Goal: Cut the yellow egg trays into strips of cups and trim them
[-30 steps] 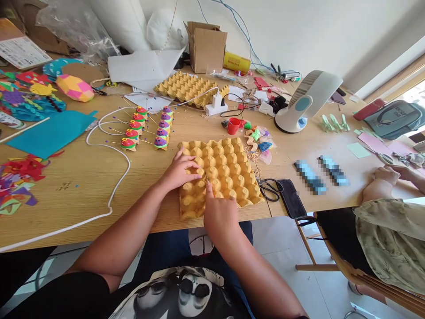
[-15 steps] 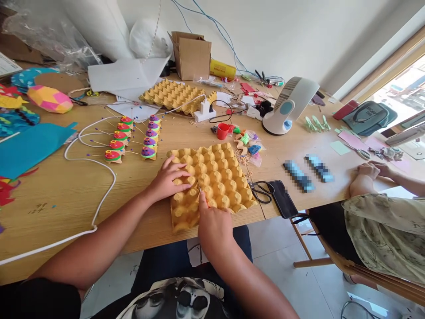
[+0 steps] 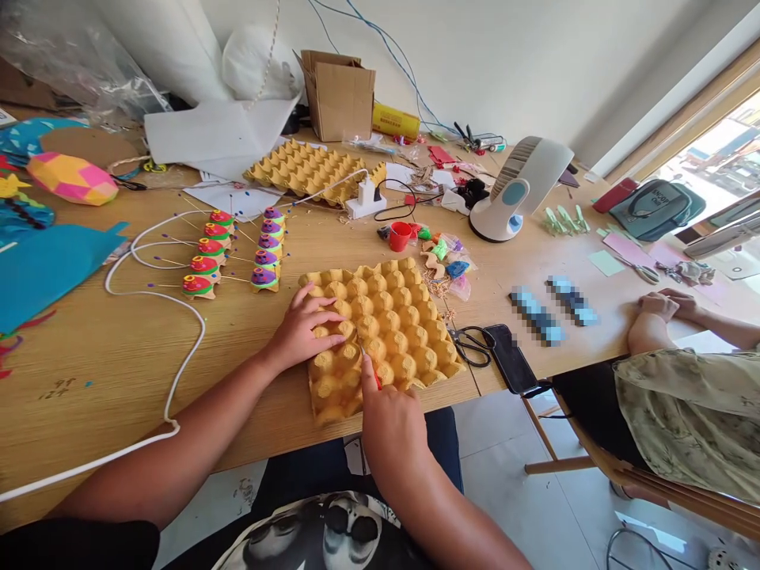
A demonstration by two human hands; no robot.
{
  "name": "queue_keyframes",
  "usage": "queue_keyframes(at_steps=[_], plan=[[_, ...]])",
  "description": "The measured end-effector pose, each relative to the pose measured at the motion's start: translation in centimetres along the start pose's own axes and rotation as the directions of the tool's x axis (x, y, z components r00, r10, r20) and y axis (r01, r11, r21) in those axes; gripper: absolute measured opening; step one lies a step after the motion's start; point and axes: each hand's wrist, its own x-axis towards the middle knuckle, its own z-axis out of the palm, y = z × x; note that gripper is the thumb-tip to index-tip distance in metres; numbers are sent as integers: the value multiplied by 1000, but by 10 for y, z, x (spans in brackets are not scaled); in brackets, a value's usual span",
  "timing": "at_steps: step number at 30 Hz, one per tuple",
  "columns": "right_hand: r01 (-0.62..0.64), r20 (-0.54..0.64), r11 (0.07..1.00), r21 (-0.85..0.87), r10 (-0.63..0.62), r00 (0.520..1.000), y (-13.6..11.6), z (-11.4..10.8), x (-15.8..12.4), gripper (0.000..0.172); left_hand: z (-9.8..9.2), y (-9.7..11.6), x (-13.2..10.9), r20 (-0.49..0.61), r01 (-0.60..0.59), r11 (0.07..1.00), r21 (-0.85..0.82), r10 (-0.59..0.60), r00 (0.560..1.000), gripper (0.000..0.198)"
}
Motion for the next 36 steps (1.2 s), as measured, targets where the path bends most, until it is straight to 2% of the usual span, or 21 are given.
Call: queue_keyframes(at_steps=[7, 12, 16, 29, 36], plan=[[-8, 6, 1000, 14, 8, 1000, 8, -1, -12, 76, 1, -1, 1, -4, 8, 999, -41, -8, 1000, 29], [-56, -135, 997, 45, 61, 989, 14, 4, -7, 70, 1, -3, 3, 18, 15, 999, -52, -14, 1000, 30], [-33, -172, 998, 59, 42, 984, 14, 6, 6, 63, 2, -4, 3, 14, 11, 999, -47, -11, 1000, 30], [-31, -116, 998, 53, 37, 993, 13, 2, 5, 64, -1, 0, 4, 16, 29, 997, -65, -28, 999, 29], [8, -97, 997, 74, -1, 995, 15, -6, 13, 61, -1, -1, 4, 16, 8, 999, -52, -7, 1000, 31]])
